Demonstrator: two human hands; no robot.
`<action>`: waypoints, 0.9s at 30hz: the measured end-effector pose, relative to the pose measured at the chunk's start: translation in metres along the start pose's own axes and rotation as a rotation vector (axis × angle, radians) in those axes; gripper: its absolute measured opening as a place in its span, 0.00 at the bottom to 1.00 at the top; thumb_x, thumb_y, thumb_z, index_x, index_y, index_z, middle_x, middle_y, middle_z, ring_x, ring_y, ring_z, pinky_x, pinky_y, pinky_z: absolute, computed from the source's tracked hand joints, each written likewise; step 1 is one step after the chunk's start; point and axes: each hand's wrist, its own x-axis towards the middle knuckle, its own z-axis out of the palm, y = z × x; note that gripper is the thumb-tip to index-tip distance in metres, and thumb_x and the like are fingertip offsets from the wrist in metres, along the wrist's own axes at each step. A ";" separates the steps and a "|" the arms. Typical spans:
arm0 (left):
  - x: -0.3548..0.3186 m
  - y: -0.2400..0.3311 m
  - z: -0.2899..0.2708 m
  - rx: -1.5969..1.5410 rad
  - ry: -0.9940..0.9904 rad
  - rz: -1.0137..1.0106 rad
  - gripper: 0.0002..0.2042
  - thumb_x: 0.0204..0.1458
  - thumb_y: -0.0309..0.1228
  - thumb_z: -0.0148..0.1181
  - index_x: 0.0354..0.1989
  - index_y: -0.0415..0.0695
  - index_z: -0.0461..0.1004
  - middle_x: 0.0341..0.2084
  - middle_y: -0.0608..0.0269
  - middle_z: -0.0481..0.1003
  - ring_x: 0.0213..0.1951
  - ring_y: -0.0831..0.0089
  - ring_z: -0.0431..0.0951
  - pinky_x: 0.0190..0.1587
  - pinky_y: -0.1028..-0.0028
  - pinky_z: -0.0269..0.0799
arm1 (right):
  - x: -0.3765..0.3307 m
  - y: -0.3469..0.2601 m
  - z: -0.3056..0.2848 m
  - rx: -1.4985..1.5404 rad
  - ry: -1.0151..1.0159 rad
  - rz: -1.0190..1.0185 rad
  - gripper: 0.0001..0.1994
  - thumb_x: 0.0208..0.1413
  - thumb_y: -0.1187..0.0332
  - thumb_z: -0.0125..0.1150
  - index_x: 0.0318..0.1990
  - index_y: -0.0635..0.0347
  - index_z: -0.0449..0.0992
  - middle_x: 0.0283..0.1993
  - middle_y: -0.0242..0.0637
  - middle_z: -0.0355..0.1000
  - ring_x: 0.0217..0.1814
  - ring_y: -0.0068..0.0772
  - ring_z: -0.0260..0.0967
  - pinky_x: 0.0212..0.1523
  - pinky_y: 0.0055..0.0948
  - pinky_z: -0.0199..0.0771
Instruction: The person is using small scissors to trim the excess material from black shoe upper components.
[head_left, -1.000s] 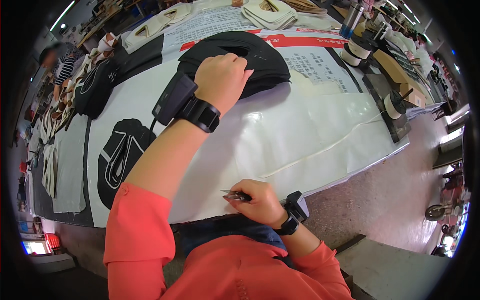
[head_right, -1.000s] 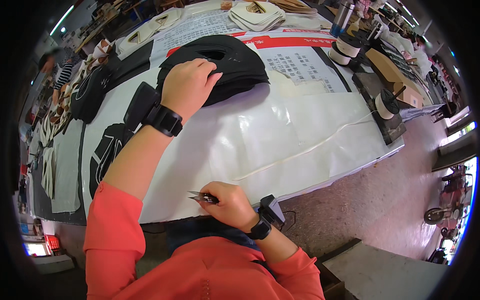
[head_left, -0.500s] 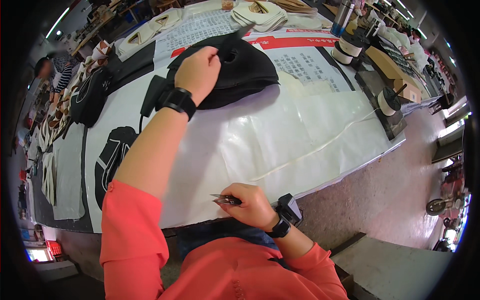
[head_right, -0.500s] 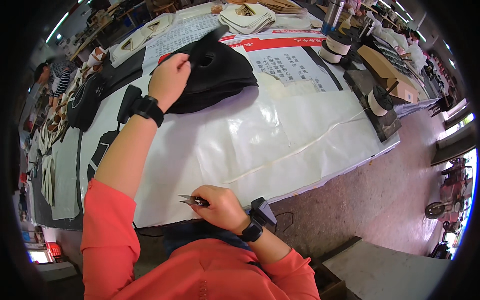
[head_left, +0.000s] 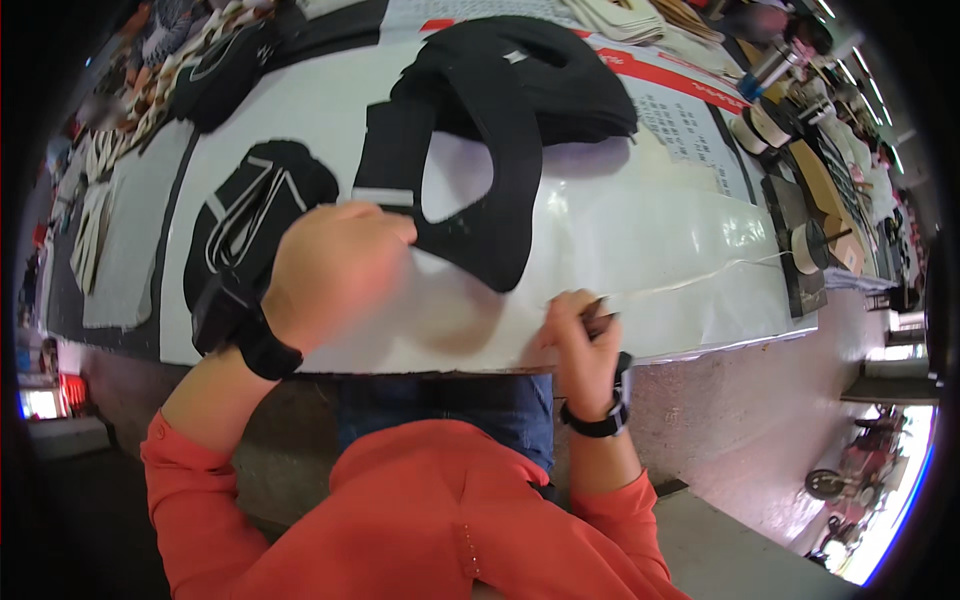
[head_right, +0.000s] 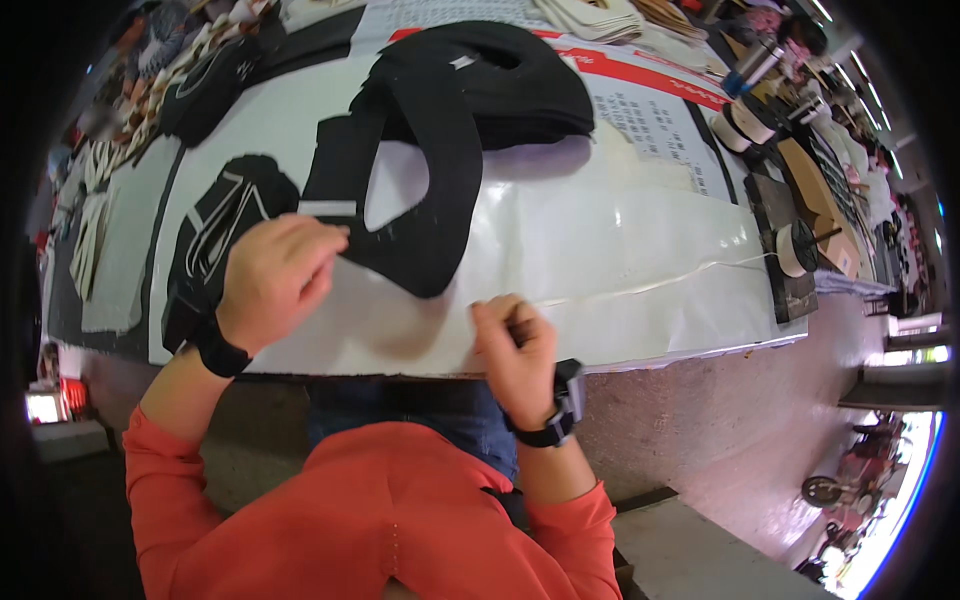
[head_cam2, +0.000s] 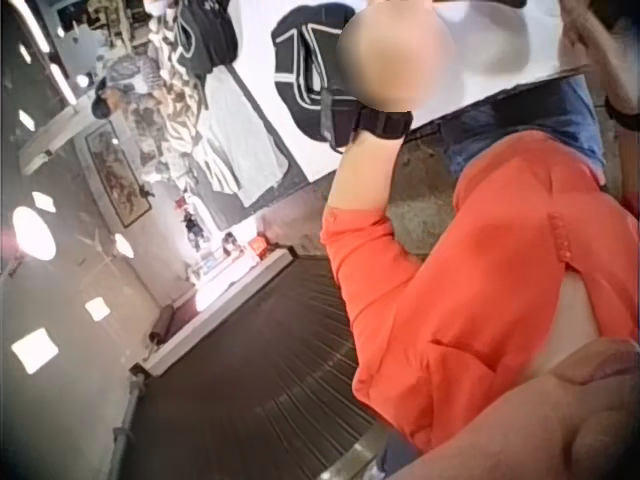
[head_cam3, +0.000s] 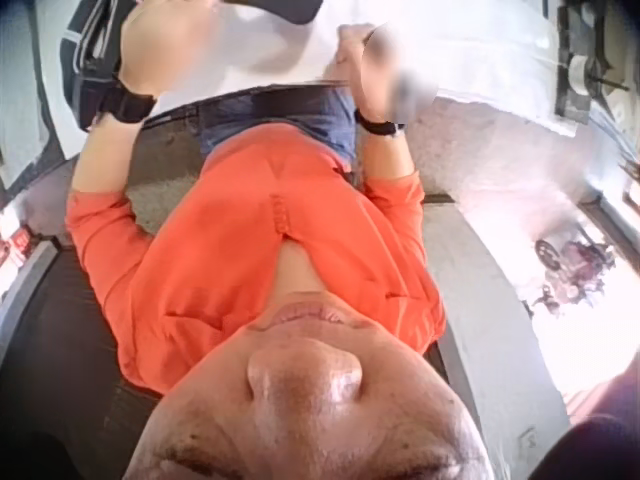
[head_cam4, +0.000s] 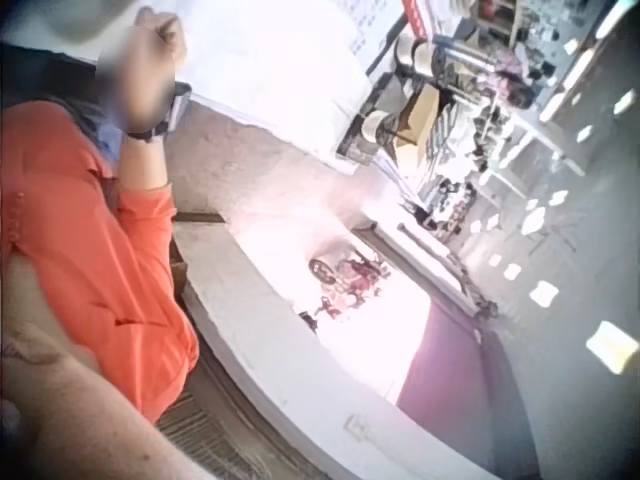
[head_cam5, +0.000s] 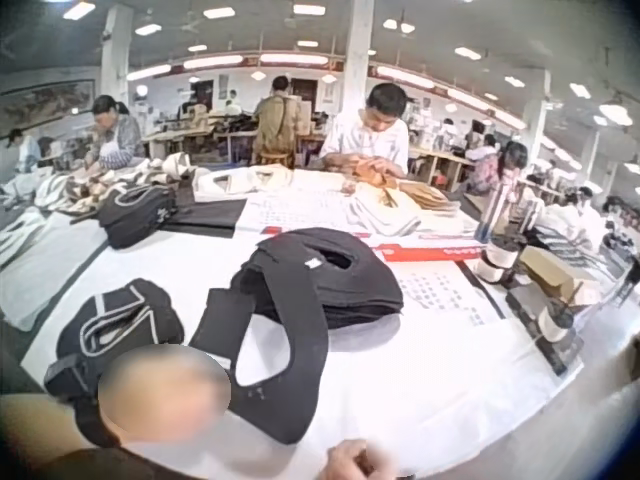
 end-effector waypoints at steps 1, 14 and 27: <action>-0.021 0.007 0.003 -0.019 -0.018 0.028 0.10 0.45 0.23 0.66 0.38 0.45 0.78 0.34 0.65 0.80 0.39 0.62 0.80 0.39 0.62 0.76 | 0.005 -0.011 -0.005 0.040 0.012 -0.032 0.12 0.67 0.73 0.60 0.27 0.62 0.73 0.25 0.24 0.69 0.26 0.15 0.60 0.30 0.20 0.62; -0.112 0.034 0.017 -0.210 -0.052 -0.257 0.21 0.44 0.26 0.67 0.51 0.43 0.78 0.53 0.55 0.78 0.57 0.52 0.74 0.59 0.56 0.70 | 0.069 -0.066 -0.066 -1.169 -0.480 -0.260 0.09 0.49 0.74 0.73 0.38 0.64 0.82 0.41 0.37 0.76 0.37 0.39 0.75 0.40 0.32 0.75; -0.113 0.041 0.023 -0.197 -0.176 -0.264 0.28 0.46 0.37 0.73 0.58 0.45 0.76 0.63 0.56 0.70 0.67 0.48 0.64 0.69 0.50 0.61 | 0.079 -0.077 -0.049 -1.509 -0.536 -0.186 0.04 0.54 0.72 0.64 0.36 0.60 0.77 0.32 0.44 0.77 0.36 0.51 0.77 0.38 0.43 0.75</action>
